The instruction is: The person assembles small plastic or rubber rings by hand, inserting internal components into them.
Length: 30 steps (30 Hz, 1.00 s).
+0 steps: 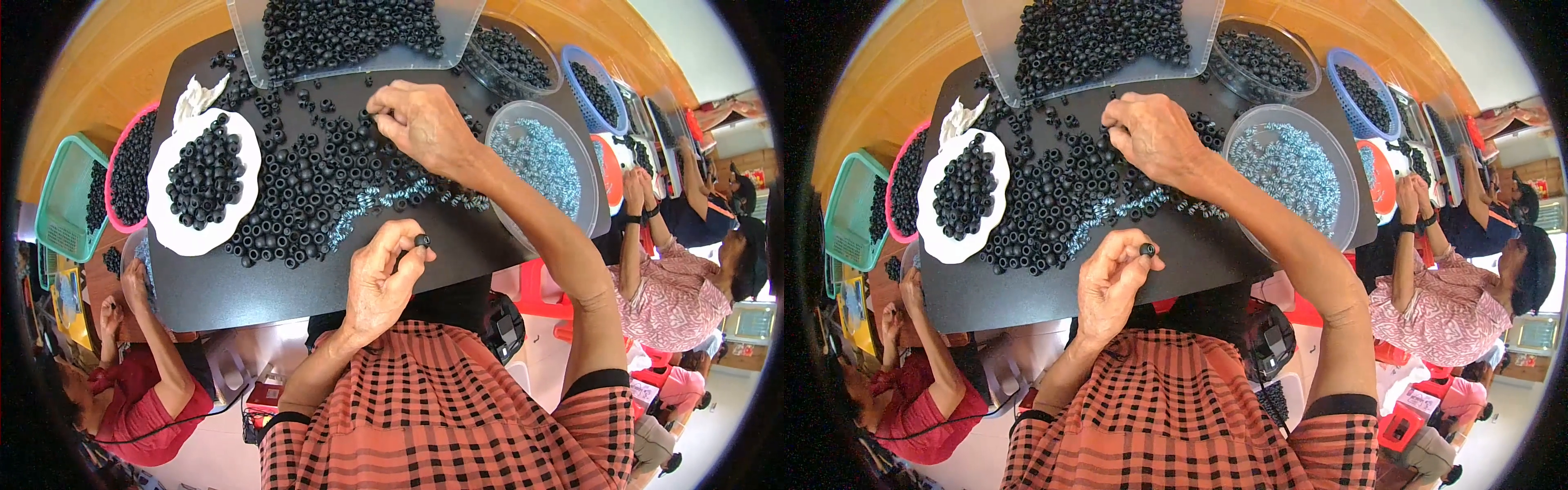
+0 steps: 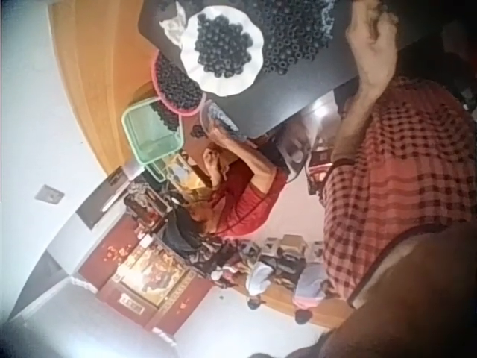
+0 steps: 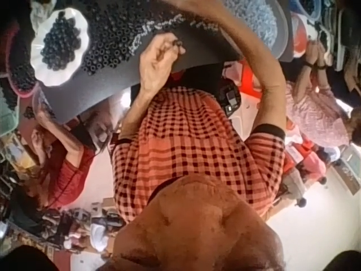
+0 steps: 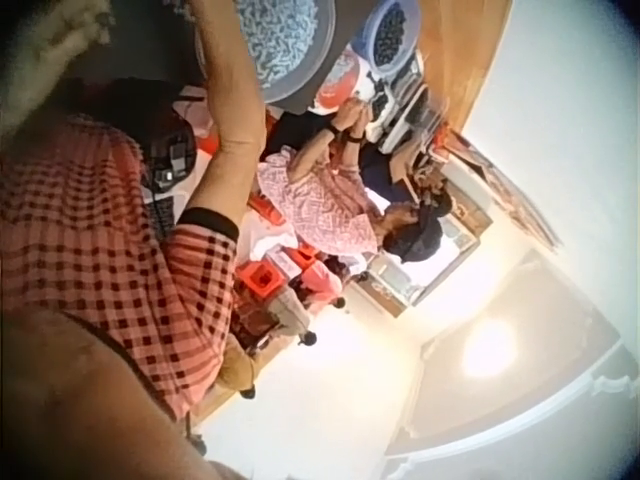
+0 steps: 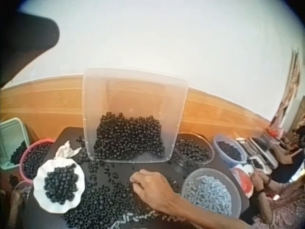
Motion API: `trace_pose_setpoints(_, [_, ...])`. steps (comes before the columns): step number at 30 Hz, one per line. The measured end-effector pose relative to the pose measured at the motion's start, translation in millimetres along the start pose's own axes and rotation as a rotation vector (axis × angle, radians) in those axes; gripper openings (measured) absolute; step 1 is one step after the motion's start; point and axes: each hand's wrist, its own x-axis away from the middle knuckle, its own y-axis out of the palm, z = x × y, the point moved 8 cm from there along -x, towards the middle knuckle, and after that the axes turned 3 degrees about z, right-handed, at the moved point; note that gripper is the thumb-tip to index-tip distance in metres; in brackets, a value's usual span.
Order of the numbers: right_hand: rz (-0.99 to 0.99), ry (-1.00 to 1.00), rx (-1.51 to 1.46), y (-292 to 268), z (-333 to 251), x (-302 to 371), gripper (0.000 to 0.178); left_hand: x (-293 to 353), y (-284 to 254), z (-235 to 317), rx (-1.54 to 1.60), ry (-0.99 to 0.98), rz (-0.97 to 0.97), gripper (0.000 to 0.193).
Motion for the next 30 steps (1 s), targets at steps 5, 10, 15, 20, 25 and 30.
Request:
trace_pose_setpoints(5, [-0.010, -0.199, 0.104, 14, 2, -10, 0.017, 0, 1, -1, -0.018, -0.020, -0.001, 0.016])
trace_pose_setpoints(10, [-0.149, -0.037, 0.028, 20, 7, -7, 0.020, 0, -1, -1, -0.054, -0.004, -0.006, 0.017])
trace_pose_setpoints(15, [-0.093, -0.091, 0.049, 18, 6, -2, 0.018, 0, 0, 3, -0.091, -0.011, -0.010, 0.017])
trace_pose_setpoints(20, [-0.081, -0.096, 0.063, 15, 0, 2, 0.017, -1, 0, 1, -0.076, 0.016, -0.008, 0.016])
trace_pose_setpoints(25, [-0.068, -0.115, 0.002, 10, -14, 1, 0.019, 0, -1, 0, -0.101, -0.006, -0.016, 0.016])
trace_pose_setpoints(30, [-0.162, -0.115, 0.087, 18, -16, 1, 0.018, 0, -1, 1, -0.092, -0.006, -0.008, 0.017])
